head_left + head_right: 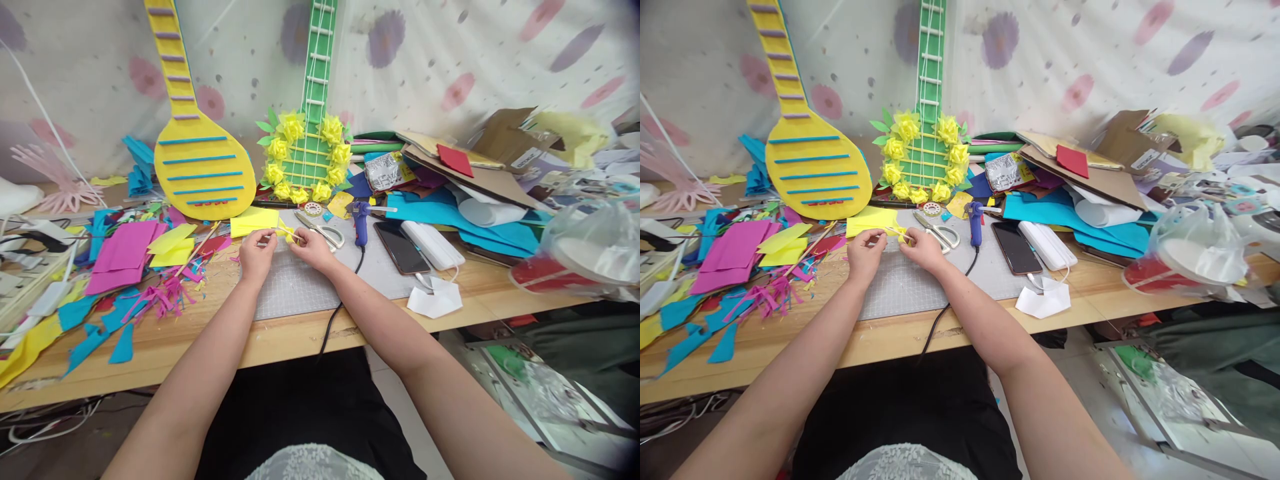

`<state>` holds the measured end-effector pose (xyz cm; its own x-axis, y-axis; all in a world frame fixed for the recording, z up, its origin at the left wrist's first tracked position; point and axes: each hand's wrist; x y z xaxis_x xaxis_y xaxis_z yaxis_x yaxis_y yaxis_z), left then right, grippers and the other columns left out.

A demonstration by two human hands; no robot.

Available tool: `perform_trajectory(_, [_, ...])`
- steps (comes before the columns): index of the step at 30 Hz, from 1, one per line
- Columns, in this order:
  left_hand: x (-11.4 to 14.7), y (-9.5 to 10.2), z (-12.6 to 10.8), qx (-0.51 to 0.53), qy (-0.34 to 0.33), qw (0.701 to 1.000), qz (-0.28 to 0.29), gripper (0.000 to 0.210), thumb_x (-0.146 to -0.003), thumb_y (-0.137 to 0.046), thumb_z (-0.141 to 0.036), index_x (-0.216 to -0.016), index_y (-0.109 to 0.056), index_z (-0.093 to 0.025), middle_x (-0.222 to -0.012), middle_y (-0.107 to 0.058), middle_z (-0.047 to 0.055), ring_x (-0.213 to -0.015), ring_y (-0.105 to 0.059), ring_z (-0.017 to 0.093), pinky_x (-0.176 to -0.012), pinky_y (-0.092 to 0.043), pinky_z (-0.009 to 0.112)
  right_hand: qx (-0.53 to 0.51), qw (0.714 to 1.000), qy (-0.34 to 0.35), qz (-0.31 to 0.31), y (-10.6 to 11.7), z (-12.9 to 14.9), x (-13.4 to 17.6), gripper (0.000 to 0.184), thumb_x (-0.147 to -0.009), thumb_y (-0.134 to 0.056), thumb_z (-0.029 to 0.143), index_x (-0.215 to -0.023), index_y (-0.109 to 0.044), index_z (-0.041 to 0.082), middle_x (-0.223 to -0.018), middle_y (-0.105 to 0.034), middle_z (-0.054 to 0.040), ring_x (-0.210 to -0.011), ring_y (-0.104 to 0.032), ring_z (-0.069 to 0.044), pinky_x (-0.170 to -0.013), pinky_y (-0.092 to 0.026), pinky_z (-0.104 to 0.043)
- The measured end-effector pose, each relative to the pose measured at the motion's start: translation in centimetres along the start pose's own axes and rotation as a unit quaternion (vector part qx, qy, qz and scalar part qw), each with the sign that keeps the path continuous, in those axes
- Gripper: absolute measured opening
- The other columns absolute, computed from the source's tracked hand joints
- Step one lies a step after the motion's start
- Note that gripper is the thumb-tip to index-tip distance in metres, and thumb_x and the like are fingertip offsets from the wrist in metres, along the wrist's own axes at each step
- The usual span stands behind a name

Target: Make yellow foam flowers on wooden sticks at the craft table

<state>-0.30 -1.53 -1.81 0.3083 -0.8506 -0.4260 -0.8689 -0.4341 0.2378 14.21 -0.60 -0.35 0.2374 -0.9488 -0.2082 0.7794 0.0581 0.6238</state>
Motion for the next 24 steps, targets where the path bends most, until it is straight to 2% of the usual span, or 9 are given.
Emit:
perform_trajectory(9, [0.00,-0.01,-0.12,-0.024,-0.007,1.000,0.004,0.013,-0.068,-0.058,-0.023,-0.080,-0.062,-0.018,-0.081,-0.063,0.002,-0.064,-0.057,0.010,-0.058,-0.046,0.021,0.001,1.000,0.004,0.005,-0.07,-0.03,0.01,0.015,-0.071,-0.047,0.033,-0.066,-0.046,0.019,-0.057,-0.043,0.0053,-0.054,-0.037,-0.008,-0.053,-0.025,-0.021])
perform_trajectory(14, [0.23,-0.03,-0.45,-0.062,-0.001,0.997,-0.033,0.024,-0.064,-0.063,-0.021,-0.085,-0.053,-0.019,-0.089,-0.059,0.000,-0.064,-0.056,0.008,-0.057,-0.044,0.020,-0.014,1.000,0.008,0.004,-0.29,-0.02,0.03,0.016,-0.071,-0.048,0.034,-0.066,-0.044,0.019,-0.055,-0.041,0.0058,-0.052,-0.036,-0.008,-0.051,-0.025,-0.020])
perform_trajectory(19, [0.48,-0.13,-0.94,-0.113,-0.055,0.991,-0.037,0.012,-0.068,-0.059,-0.019,-0.076,-0.050,-0.019,-0.074,-0.053,-0.002,-0.064,-0.053,0.008,-0.056,-0.043,0.019,-0.059,0.998,0.016,0.001,-0.79,-0.49,-0.19,0.020,-0.072,-0.047,0.038,-0.067,-0.044,0.019,-0.056,-0.039,0.0059,-0.053,-0.035,-0.007,-0.051,-0.025,-0.020])
perform_trajectory(24, [0.54,-0.29,-0.85,-0.122,-0.092,0.987,-0.051,0.009,-0.072,-0.056,-0.016,-0.077,-0.051,-0.019,-0.073,-0.054,-0.002,-0.064,-0.052,0.008,-0.057,-0.044,0.018,-0.088,0.996,0.016,0.004,-0.96,-0.67,-0.38,0.022,-0.072,-0.047,0.039,-0.066,-0.043,0.019,-0.055,-0.035,0.0067,-0.051,-0.032,-0.007,-0.050,-0.024,-0.020])
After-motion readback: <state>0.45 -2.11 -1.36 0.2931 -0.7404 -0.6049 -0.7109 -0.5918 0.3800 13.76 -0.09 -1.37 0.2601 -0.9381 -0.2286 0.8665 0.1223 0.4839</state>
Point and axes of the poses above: each hand's wrist, its own x-axis away from the middle knuckle, its own y-axis out of the back of the hand, z = x × y
